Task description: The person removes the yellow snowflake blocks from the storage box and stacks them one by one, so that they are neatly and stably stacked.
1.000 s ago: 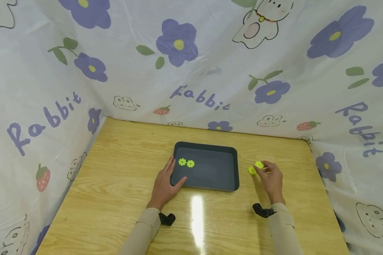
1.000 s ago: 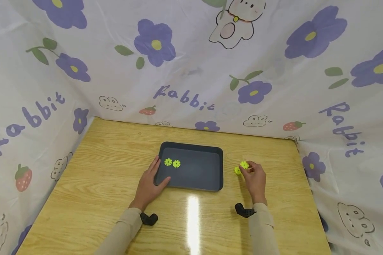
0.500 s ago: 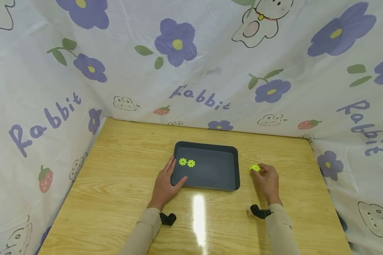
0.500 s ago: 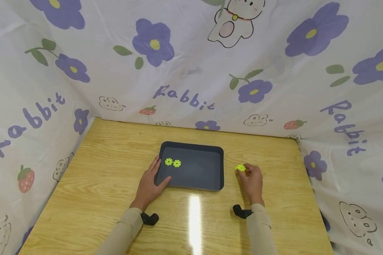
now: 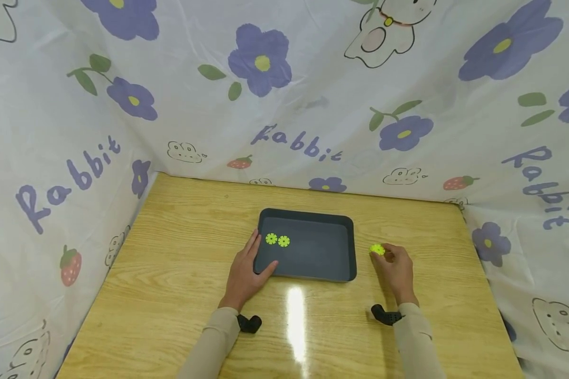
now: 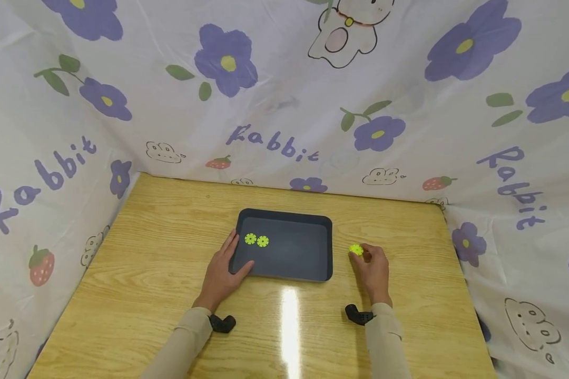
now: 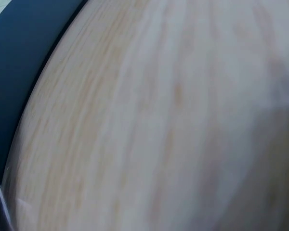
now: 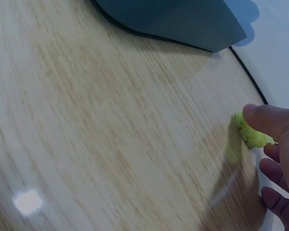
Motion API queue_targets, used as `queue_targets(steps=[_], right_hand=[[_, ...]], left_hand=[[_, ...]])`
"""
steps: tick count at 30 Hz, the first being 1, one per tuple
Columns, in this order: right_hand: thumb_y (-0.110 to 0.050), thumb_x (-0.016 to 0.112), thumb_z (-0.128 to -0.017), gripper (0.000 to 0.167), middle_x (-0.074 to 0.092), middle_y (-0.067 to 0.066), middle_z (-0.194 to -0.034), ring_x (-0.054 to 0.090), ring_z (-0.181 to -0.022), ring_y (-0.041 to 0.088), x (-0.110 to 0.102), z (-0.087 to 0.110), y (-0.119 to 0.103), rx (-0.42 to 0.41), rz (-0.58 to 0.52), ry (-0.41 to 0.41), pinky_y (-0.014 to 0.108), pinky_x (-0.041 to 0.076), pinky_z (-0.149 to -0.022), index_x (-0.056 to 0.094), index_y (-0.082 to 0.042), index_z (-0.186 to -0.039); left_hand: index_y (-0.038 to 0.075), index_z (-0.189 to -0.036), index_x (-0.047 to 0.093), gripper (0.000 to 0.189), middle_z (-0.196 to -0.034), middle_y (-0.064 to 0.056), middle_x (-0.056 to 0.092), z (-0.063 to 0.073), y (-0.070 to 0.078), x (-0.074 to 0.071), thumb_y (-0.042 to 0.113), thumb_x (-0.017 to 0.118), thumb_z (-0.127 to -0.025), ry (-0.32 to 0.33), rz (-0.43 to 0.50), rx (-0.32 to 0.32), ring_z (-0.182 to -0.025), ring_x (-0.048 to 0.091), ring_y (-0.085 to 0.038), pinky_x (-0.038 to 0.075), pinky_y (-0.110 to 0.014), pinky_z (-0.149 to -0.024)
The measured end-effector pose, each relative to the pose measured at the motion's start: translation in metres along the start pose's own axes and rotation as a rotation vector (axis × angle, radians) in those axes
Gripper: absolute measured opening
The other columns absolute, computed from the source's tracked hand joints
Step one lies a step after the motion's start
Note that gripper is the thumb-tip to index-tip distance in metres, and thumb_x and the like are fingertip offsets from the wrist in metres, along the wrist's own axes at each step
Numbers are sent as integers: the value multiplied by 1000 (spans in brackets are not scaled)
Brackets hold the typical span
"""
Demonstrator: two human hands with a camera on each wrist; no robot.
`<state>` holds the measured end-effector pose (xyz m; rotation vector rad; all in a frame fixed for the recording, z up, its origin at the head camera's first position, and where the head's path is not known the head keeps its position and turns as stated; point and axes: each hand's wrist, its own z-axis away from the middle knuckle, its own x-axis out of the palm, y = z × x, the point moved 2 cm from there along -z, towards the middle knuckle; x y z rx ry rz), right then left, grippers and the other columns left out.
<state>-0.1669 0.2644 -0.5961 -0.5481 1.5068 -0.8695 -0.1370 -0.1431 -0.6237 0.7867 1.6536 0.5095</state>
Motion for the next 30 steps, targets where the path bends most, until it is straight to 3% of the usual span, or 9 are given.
queue_targets(steps=[19,30], right_hand=[[-19,71,-101,47,60,23,-124,57,-112,36,0,0,2,10,39,-44,49,49,-93,60,5,-140],[-27,74,-99,78,49,28,-141,52,-126,44,-1,-2,0,6,38,-107,60,44,-107,34,4,-158]], left_hand=[[8,-162,36,86,-172,5,22,0,1,-1,53,69,-96,6,7,2,-148,40,-33,37,-58,-115],[8,-162,35,87,-172,7,20,0,-2,1,56,67,-97,17,3,22,-148,40,-32,38,-59,-114]])
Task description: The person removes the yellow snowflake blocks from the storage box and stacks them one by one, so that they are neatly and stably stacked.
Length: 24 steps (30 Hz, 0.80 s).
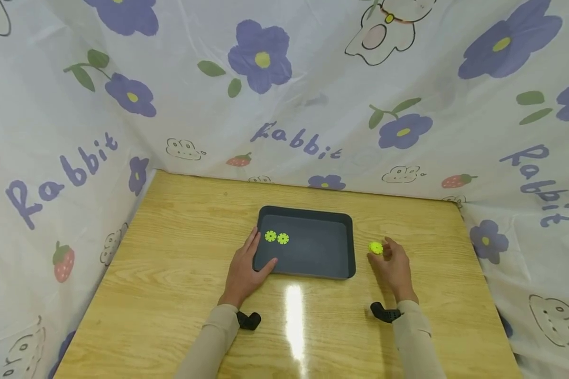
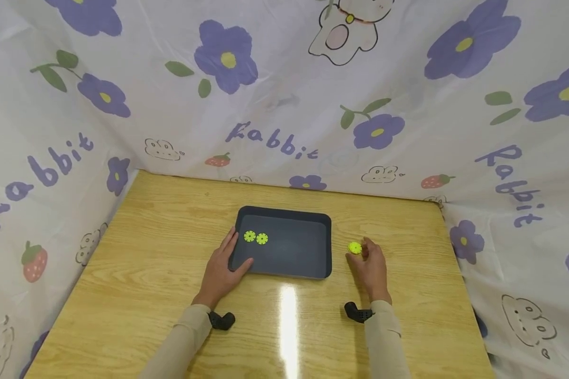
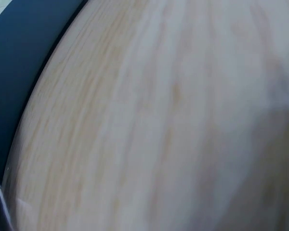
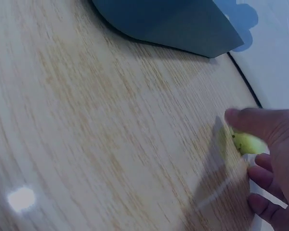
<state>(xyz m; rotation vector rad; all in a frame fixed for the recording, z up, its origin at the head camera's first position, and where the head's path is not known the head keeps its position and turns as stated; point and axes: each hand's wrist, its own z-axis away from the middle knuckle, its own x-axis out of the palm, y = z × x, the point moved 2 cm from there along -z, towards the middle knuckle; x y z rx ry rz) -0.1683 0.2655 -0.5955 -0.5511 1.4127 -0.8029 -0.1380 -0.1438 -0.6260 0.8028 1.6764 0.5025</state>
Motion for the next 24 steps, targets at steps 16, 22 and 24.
queue_targets(steps=[16,22,24], right_hand=[[-39,50,-110,52,52,22,-133,55,-107,35,33,-23,-92,-290,-105,157,48,47,-81,54,-1,-145],[-27,68,-103,42,57,19,-126,61,-104,33,77,-26,-130,-424,-12,6,50,53,-89,64,-1,-136],[-25,72,-100,42,59,17,-124,63,-103,31,94,-24,-138,-463,45,-58,49,54,-89,66,-1,-133]], left_hand=[[9,-162,35,87,-172,5,21,-1,-3,-2,53,69,-96,10,16,2,-147,40,-33,37,-57,-115],[7,-161,36,87,-171,6,21,-1,-2,0,55,68,-96,10,21,13,-146,41,-33,38,-57,-114],[6,-161,37,87,-171,5,22,0,-2,1,54,69,-96,20,24,17,-146,42,-34,39,-58,-113]])
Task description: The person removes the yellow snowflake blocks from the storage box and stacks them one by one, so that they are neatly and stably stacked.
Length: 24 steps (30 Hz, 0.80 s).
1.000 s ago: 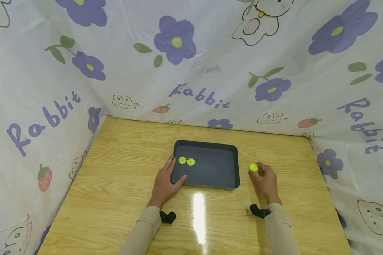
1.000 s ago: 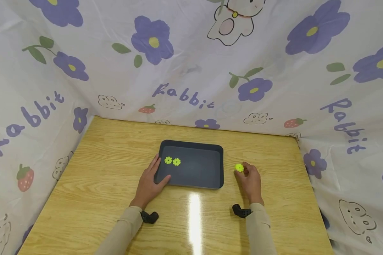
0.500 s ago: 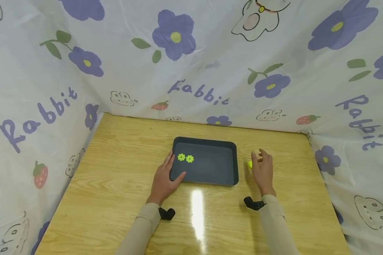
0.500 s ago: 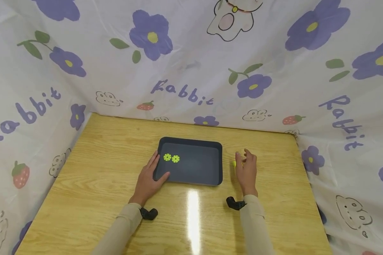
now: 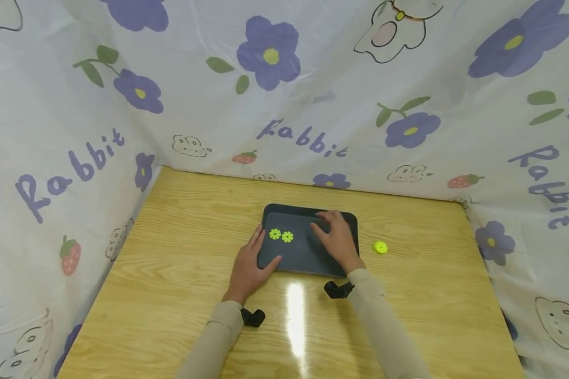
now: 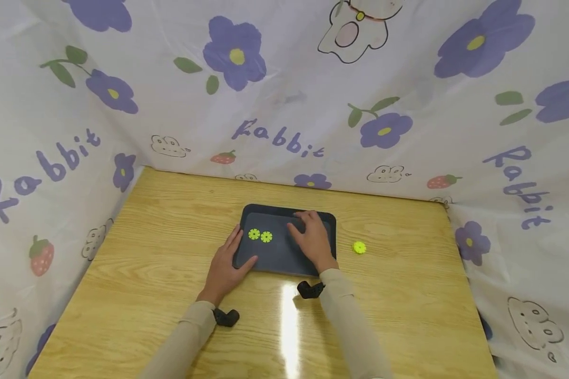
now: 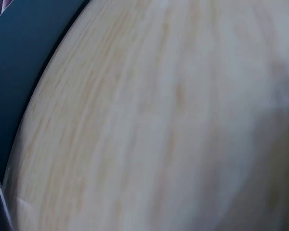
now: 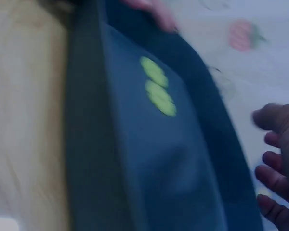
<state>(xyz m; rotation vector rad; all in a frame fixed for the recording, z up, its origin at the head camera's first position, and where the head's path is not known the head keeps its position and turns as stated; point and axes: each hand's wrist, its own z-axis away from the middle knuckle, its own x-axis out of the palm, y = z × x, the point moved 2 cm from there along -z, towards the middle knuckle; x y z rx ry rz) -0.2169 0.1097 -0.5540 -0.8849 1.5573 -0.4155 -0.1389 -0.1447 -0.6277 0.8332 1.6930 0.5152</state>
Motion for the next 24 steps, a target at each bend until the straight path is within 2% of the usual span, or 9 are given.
queue_targets(steps=[4,8,16,24], right_hand=[[-23,78,-96,42,61,15,-121,63,-98,27,29,-1,-11,-25,71,-151,46,56,-83,68,-1,-131],[-24,80,-94,46,61,13,-117,61,-92,23,47,1,-17,8,97,-238,43,55,-79,68,-2,-133],[-27,80,-94,52,58,12,-109,57,-85,20,63,-3,-19,39,135,-274,39,53,-74,66,-2,-137],[-25,80,-94,45,58,13,-113,61,-96,25,71,-5,-20,50,149,-284,44,55,-83,70,-6,-133]], left_hand=[[6,-161,37,87,-171,5,22,0,2,3,55,68,-97,-10,-13,-3,-145,43,-34,39,-59,-113],[7,-162,35,87,-172,6,20,-1,4,3,58,65,-97,-32,-32,-13,-146,43,-33,39,-57,-113],[6,-161,37,86,-171,3,23,-3,3,1,56,66,-97,-17,-42,9,-144,44,-32,41,-58,-112],[5,-160,38,86,-171,1,25,0,0,0,54,68,-96,15,-37,32,-144,45,-33,42,-58,-110]])
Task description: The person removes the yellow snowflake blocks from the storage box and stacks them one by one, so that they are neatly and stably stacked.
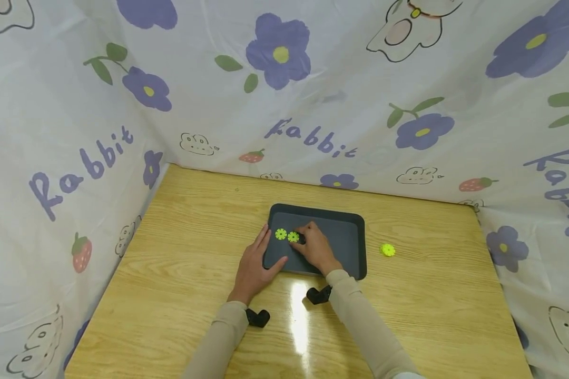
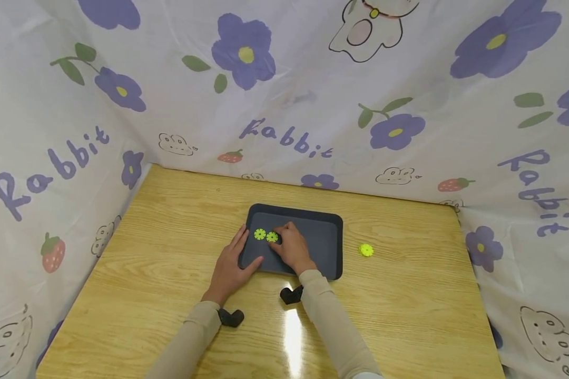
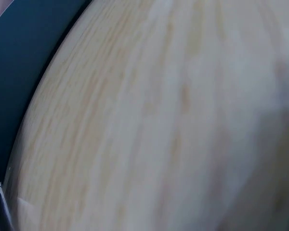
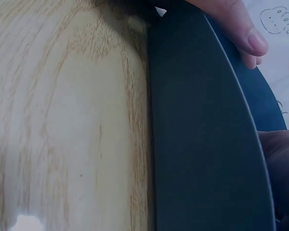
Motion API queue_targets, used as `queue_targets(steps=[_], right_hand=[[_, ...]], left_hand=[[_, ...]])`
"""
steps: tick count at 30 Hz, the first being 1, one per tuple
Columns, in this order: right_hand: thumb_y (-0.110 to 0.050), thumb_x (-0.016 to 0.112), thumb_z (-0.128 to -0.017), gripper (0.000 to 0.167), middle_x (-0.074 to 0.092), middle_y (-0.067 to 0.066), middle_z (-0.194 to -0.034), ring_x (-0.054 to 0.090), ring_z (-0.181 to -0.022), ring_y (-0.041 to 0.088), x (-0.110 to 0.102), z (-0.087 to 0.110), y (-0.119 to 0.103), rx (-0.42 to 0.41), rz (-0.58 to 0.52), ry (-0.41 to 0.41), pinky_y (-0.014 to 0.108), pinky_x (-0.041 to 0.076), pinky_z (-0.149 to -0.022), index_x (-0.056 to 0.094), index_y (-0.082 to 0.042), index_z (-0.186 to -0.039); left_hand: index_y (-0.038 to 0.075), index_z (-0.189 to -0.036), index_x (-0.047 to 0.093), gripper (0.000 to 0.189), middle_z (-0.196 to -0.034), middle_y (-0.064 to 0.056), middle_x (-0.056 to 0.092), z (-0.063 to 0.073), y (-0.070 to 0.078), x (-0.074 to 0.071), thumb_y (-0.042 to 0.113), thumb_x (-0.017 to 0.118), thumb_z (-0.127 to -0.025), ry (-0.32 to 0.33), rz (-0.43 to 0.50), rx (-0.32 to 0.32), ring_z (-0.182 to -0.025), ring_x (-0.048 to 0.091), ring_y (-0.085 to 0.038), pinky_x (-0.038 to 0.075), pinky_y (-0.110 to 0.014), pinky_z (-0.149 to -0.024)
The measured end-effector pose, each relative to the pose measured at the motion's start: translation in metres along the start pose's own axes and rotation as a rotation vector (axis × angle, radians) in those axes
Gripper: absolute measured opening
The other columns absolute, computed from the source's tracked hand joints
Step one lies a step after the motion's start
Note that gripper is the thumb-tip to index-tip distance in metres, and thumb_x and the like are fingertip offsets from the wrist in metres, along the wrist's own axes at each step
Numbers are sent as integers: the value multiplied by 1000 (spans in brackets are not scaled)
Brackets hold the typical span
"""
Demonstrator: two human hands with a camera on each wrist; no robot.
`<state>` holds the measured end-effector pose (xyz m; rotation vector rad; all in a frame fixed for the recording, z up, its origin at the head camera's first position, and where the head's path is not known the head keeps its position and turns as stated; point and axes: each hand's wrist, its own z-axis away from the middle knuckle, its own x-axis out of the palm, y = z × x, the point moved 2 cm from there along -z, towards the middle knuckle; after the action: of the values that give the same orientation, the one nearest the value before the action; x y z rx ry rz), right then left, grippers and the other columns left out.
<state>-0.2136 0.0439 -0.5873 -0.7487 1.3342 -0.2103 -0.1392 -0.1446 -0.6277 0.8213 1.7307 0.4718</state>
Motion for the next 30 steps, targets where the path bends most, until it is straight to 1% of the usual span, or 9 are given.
queue_targets(steps=[4,8,12,15,19,24,30], right_hand=[[-24,80,-94,40,58,12,-112,61,-97,26,1,1,0,-7,-4,20,45,55,-85,73,-8,-130],[-22,81,-93,39,61,12,-113,62,-97,26,0,2,0,-39,-3,43,45,56,-85,72,-6,-127],[-19,80,-93,36,66,11,-115,63,-94,24,0,2,0,-92,9,46,44,56,-82,71,-6,-126],[-17,79,-94,36,69,11,-116,64,-91,22,0,3,0,-111,10,41,43,57,-80,71,-6,-128],[-17,80,-93,38,69,11,-114,64,-89,21,0,4,1,-101,-3,39,42,57,-78,71,-5,-129],[-19,82,-92,38,67,9,-106,62,-84,18,0,5,4,-81,-10,42,37,56,-74,73,-5,-126],[-20,82,-92,37,66,8,-106,63,-88,19,-2,7,7,-79,-12,40,38,56,-77,74,-5,-124]], left_hand=[[5,-160,38,86,-171,1,25,0,0,0,53,69,-96,-3,0,-1,-144,45,-33,42,-58,-110],[7,-161,37,86,-171,4,23,1,0,0,55,67,-97,-24,-2,-23,-145,44,-32,41,-57,-112],[8,-162,36,86,-171,6,22,0,0,0,56,67,-96,-31,0,-37,-145,44,-32,40,-56,-113],[6,-160,38,86,-171,4,23,0,0,0,54,68,-96,-20,0,-25,-144,45,-33,41,-57,-112],[3,-159,40,85,-170,0,26,1,1,0,53,69,-96,-7,-3,-8,-143,46,-35,42,-58,-110],[3,-159,39,85,-171,0,25,0,2,1,54,68,-97,-8,-2,-12,-143,46,-35,42,-58,-111],[3,-159,39,86,-171,0,26,-1,3,0,54,68,-96,-6,-2,-11,-143,46,-35,41,-58,-111]])
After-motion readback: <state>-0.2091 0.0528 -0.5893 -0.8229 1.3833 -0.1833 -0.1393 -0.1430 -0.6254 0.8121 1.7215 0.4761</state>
